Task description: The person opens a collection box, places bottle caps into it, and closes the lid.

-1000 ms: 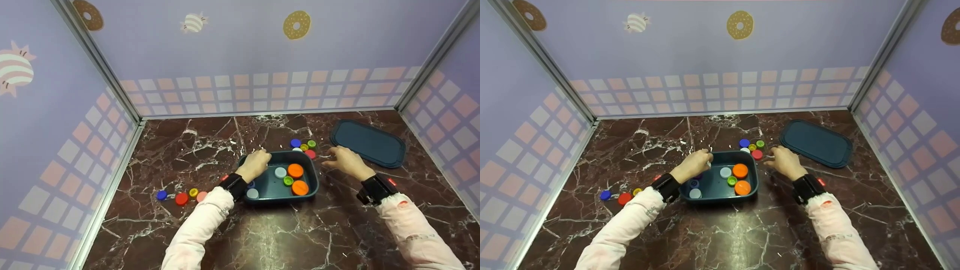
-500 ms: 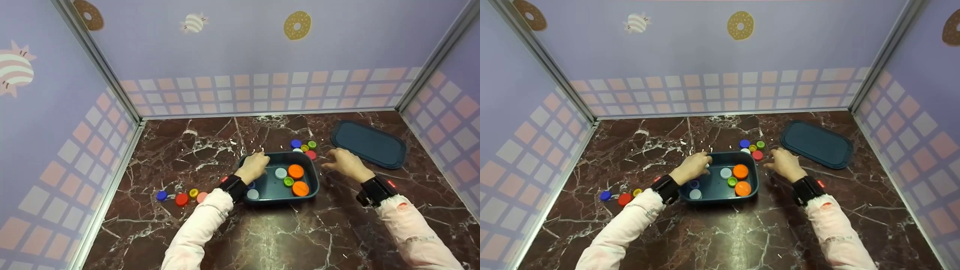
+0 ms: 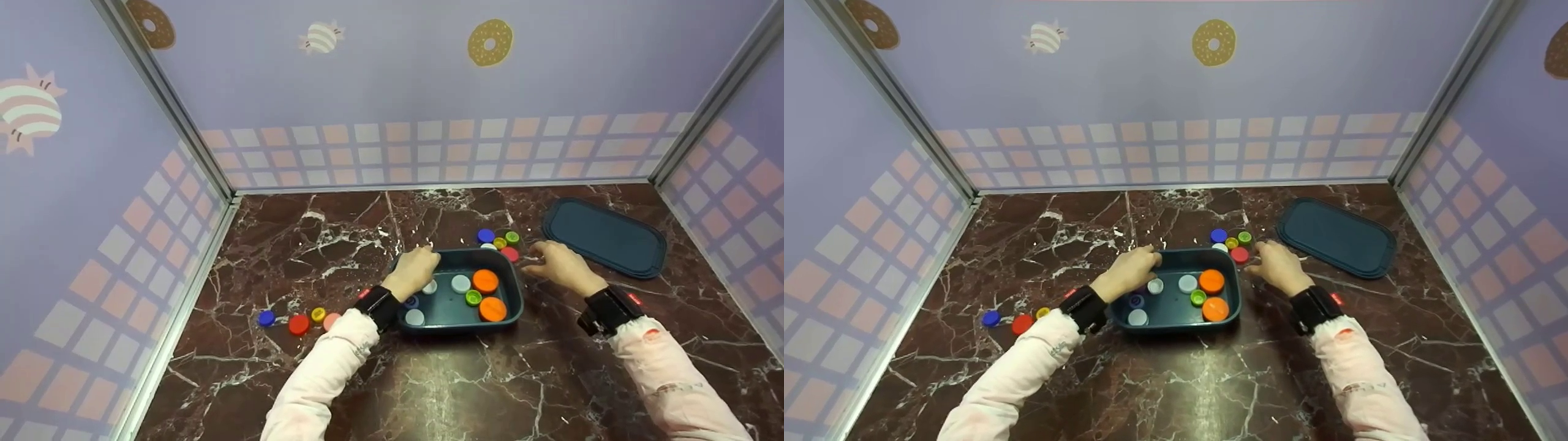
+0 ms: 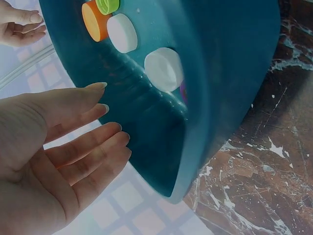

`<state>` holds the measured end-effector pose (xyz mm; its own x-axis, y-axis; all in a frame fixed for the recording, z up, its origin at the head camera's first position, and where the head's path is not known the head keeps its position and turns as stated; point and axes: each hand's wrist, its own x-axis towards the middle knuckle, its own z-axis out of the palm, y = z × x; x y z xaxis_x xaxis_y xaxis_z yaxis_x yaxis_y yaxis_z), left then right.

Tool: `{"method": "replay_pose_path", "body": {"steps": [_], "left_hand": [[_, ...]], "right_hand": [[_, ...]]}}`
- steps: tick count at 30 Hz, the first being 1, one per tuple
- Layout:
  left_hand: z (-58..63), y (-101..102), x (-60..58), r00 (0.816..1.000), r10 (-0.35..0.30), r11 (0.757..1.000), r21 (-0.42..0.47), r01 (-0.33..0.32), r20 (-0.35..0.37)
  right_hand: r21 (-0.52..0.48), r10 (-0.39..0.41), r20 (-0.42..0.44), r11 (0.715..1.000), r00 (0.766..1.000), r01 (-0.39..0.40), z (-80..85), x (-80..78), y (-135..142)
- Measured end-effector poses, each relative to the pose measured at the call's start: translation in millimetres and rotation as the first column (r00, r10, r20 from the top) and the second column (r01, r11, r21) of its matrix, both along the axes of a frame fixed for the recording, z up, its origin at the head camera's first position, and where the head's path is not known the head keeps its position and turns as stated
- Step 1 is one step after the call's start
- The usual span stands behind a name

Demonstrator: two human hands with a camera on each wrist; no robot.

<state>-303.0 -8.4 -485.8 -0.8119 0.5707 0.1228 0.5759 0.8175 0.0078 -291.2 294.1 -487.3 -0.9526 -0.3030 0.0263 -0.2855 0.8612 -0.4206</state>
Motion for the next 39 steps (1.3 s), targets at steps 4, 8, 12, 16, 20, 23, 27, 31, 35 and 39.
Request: {"method": "replay_pose_path", "body": {"steps": [4, 8, 12, 16, 20, 23, 27, 31, 35, 39], "left_hand": [[0.8, -2.8, 0.6, 1.000, -0.001, 1.000, 0.002, 0.001, 0.002], [2.4, -6.4, 1.1, 1.000, -0.005, 1.000, 0.010, 0.005, -0.002], [5.3, -10.8, 1.7, 1.000, -0.002, 0.999, 0.032, 0.002, -0.002], [6.8, -15.6, 2.4, 1.000, 0.012, 0.999, 0.050, -0.012, -0.001], [8.4, -20.3, 3.6, 1.000, 0.021, 0.998, 0.056, -0.021, 0.002], [10.3, -23.6, 4.6, 1.000, 0.021, 0.998, 0.062, -0.022, 0.008], [13.6, -27.4, 5.8, 1.000, 0.030, 0.997, 0.072, -0.030, 0.006], [15.5, -31.2, 6.9, 0.999, 0.034, 0.997, 0.075, -0.034, -0.006], [15.5, -35.6, 8.5, 0.999, 0.038, 0.996, 0.080, -0.037, -0.006], [16.2, -40.6, 10.1, 0.999, 0.053, 0.995, 0.086, -0.053, -0.007]], "right_hand": [[-0.021, 0.020, -0.015, 1.000, 1.000, -0.020, -1.6, -3.2, -4.3], [-0.037, 0.026, -0.012, 0.999, 1.000, -0.026, -1.1, -7.0, -8.9], [-0.036, 0.020, 0.000, 0.999, 1.000, -0.020, -1.4, -12.1, -12.7], [-0.032, 0.034, -0.023, 0.999, 0.999, -0.035, -3.0, -17.8, -14.5], [-0.018, 0.053, -0.046, 0.998, 0.998, -0.053, -6.9, -24.3, -15.6], [-0.011, 0.048, -0.033, 0.999, 0.998, -0.049, -10.8, -29.3, -17.4], [0.009, 0.029, -0.030, 1.000, 0.999, -0.029, -17.1, -36.9, -19.4], [0.041, -0.003, -0.042, 0.999, 0.999, 0.005, -24.5, -44.2, -19.7], [0.060, -0.033, -0.032, 0.998, 0.999, 0.034, -31.7, -49.5, -20.7], [0.068, -0.040, -0.020, 0.997, 0.999, 0.042, -36.3, -52.8, -23.8]]}}
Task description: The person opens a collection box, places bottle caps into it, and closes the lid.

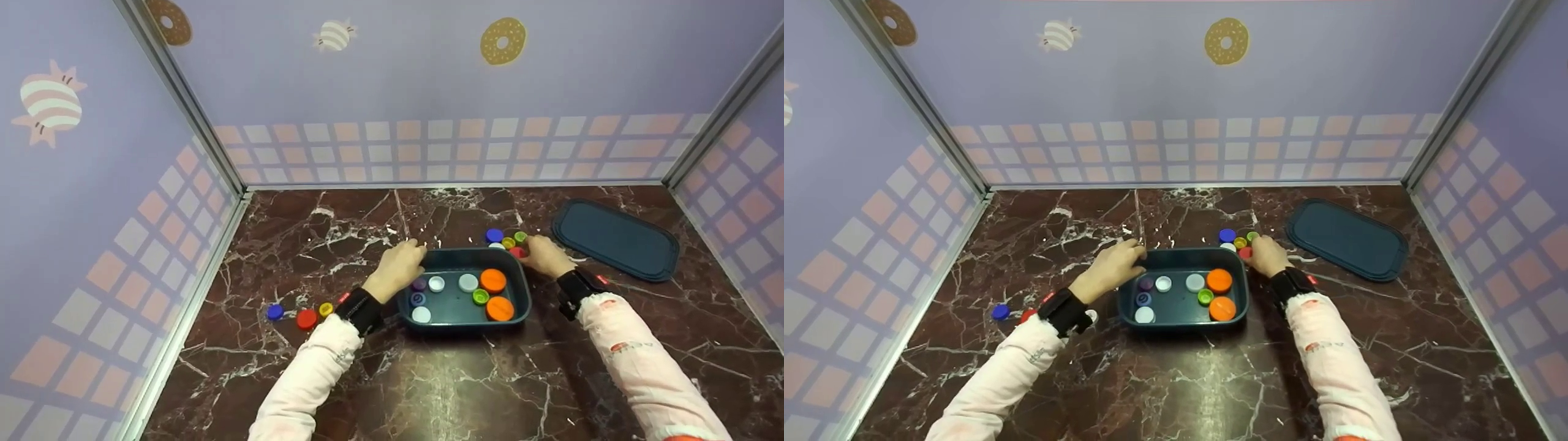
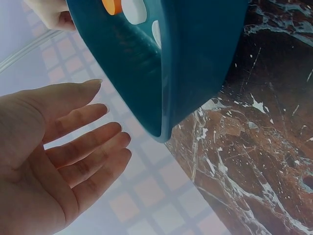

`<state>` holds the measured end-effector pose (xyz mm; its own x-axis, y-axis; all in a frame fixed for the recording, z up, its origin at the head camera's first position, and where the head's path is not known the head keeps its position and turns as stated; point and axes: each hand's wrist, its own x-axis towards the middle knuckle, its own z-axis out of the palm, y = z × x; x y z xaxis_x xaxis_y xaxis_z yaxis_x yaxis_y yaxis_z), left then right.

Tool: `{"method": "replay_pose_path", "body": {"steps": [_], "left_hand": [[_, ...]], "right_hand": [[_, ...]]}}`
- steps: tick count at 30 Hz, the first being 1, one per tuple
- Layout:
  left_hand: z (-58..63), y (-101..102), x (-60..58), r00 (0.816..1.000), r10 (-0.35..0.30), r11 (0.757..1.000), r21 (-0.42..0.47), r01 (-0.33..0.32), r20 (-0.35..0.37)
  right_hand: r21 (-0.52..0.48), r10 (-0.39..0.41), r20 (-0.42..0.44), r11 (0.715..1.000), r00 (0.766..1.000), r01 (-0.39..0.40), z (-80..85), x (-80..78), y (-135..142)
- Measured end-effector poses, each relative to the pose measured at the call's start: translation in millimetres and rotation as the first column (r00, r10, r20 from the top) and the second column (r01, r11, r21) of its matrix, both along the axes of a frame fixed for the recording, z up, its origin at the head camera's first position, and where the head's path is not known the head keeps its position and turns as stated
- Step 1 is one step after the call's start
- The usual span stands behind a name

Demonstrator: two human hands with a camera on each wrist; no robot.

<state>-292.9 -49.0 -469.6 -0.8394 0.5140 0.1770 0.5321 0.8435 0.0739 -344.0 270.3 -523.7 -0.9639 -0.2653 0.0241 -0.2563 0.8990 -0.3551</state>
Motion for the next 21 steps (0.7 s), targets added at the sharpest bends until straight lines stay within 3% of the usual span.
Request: {"method": "replay_pose_path", "body": {"steps": [12, 21], "left_hand": [[-1.7, -13.1, 3.6, 0.999, -0.007, 0.999, 0.031, 0.009, -0.041], [-0.2, -19.8, 3.2, 0.999, 0.039, 0.999, 0.031, -0.038, -0.020]], "right_hand": [[0.038, -0.018, -0.024, 0.999, 1.000, 0.019, -8.7, -2.3, -4.1], [0.020, 0.022, -0.002, 1.000, 1.000, -0.022, -15.6, -4.0, 1.5]]}}
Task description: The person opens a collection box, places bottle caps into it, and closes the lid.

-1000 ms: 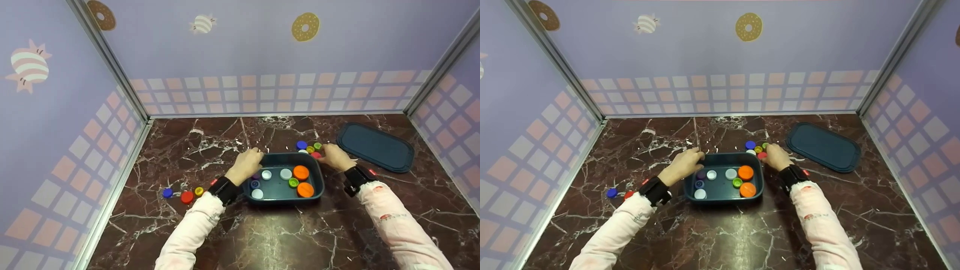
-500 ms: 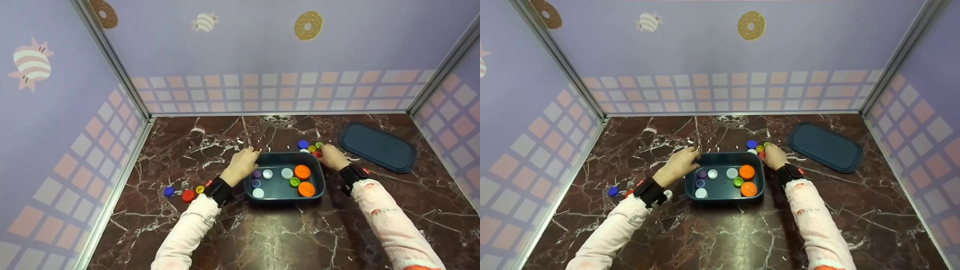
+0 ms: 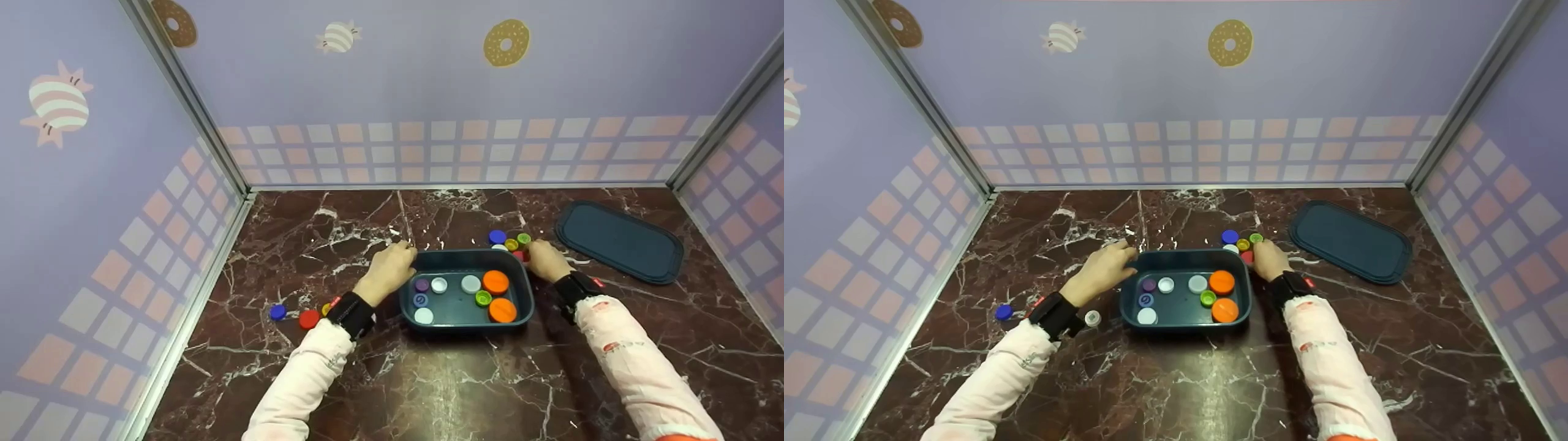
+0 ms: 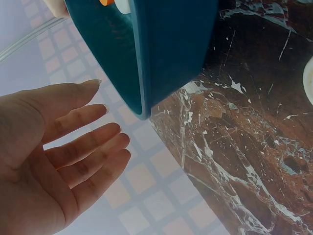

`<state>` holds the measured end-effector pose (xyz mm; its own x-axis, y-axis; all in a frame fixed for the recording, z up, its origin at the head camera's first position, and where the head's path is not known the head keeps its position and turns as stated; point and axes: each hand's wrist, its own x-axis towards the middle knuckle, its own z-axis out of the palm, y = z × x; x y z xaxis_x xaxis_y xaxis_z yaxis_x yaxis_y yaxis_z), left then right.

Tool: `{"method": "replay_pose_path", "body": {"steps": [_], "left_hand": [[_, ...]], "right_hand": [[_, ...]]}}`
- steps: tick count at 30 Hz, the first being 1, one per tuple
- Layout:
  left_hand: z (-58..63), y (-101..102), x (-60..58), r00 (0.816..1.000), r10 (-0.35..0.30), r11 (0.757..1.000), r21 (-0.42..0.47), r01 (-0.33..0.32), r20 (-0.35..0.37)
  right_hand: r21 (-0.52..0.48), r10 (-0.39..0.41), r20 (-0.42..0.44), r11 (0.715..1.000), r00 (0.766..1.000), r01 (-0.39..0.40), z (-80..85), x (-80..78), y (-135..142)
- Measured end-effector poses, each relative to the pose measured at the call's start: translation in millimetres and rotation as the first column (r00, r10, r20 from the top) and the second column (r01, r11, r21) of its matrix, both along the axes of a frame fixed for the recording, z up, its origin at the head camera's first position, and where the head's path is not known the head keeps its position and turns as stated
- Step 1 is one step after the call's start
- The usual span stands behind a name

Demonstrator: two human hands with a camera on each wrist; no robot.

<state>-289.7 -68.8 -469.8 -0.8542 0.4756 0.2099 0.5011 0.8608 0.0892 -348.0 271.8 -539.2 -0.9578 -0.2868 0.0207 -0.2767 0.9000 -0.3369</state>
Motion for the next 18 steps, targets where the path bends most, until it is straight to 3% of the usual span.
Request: {"method": "replay_pose_path", "body": {"steps": [9, 18], "left_hand": [[-2.4, -6.1, 0.7, 1.000, 0.013, 1.000, -0.004, -0.013, 0.001], [-1.9, -12.8, 1.2, 1.000, 0.028, 1.000, 0.004, -0.028, 0.010]], "right_hand": [[0.039, 0.029, -0.033, 0.999, 0.999, -0.028, -0.9, 3.0, -6.1], [-0.003, 0.091, -0.043, 0.996, 0.995, -0.092, 4.3, 1.8, 1.0]]}}
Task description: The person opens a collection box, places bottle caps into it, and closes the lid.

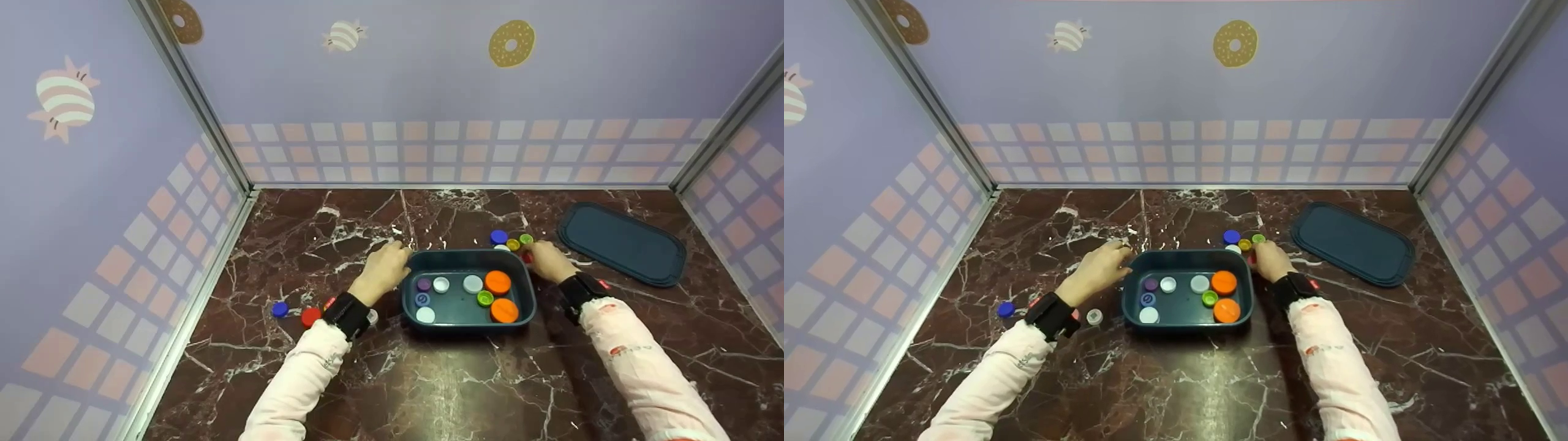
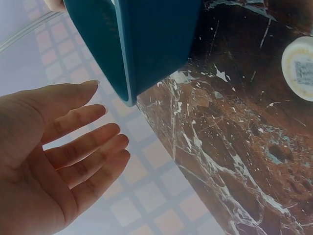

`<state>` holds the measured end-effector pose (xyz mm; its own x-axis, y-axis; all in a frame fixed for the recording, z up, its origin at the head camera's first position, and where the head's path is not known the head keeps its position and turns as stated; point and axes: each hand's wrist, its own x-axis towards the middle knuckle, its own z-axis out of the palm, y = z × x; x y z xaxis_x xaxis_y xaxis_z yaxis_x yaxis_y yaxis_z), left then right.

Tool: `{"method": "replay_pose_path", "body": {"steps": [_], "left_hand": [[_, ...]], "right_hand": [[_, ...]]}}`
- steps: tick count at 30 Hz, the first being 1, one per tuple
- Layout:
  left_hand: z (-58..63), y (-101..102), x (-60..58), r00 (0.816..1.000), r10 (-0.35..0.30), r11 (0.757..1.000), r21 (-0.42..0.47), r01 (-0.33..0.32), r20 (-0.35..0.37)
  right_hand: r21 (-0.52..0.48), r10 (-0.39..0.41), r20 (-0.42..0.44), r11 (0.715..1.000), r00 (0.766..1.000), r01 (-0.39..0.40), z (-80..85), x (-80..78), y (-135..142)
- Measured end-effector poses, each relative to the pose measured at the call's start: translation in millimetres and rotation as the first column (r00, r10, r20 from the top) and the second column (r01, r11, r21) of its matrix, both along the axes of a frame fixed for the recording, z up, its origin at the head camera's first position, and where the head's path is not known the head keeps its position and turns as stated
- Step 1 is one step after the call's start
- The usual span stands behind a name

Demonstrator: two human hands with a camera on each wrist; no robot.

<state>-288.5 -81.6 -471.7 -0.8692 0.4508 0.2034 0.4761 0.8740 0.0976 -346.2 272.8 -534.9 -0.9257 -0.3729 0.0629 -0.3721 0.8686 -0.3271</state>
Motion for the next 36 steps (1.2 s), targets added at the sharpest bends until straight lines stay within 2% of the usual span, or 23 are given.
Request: {"method": "replay_pose_path", "body": {"steps": [5, 10, 15, 20, 26, 32, 36], "left_hand": [[-0.8, -4.2, 0.7, 1.000, 0.014, 1.000, 0.009, -0.014, 0.001], [-2.3, -9.5, 1.8, 1.000, 0.024, 1.000, 0.020, -0.024, -0.014], [-6.0, -14.7, 1.2, 0.999, 0.022, 0.999, 0.040, -0.020, -0.050], [-8.8, -19.7, 0.7, 0.998, 0.027, 0.999, 0.035, -0.026, -0.049], [-9.6, -25.4, 2.4, 0.999, 0.043, 0.999, 0.005, -0.043, -0.011], [-10.9, -30.4, 4.8, 0.998, 0.062, 0.998, 0.003, -0.062, -0.002], [-14.3, -33.8, 7.0, 0.998, 0.062, 0.998, -0.008, -0.062, -0.009]], "right_hand": [[-0.064, -0.019, -0.038, 0.998, 0.999, 0.017, 10.4, 1.5, 12.1], [-0.140, -0.057, -0.063, 0.989, 0.996, 0.048, 33.7, 5.8, 19.4], [-0.176, -0.049, -0.120, 0.984, 0.992, 0.028, 58.5, 9.2, 13.0], [-0.173, 0.039, -0.152, 0.983, 0.988, -0.066, 71.6, 16.5, -10.4], [-0.202, 0.171, -0.138, 0.960, 0.976, -0.196, 73.9, 30.5, -42.7], [-0.132, 0.321, -0.091, 0.935, 0.943, -0.331, 71.6, 46.1, -65.9], [-0.099, 0.400, -0.021, 0.911, 0.916, -0.400, 68.8, 55.6, -77.5]]}}
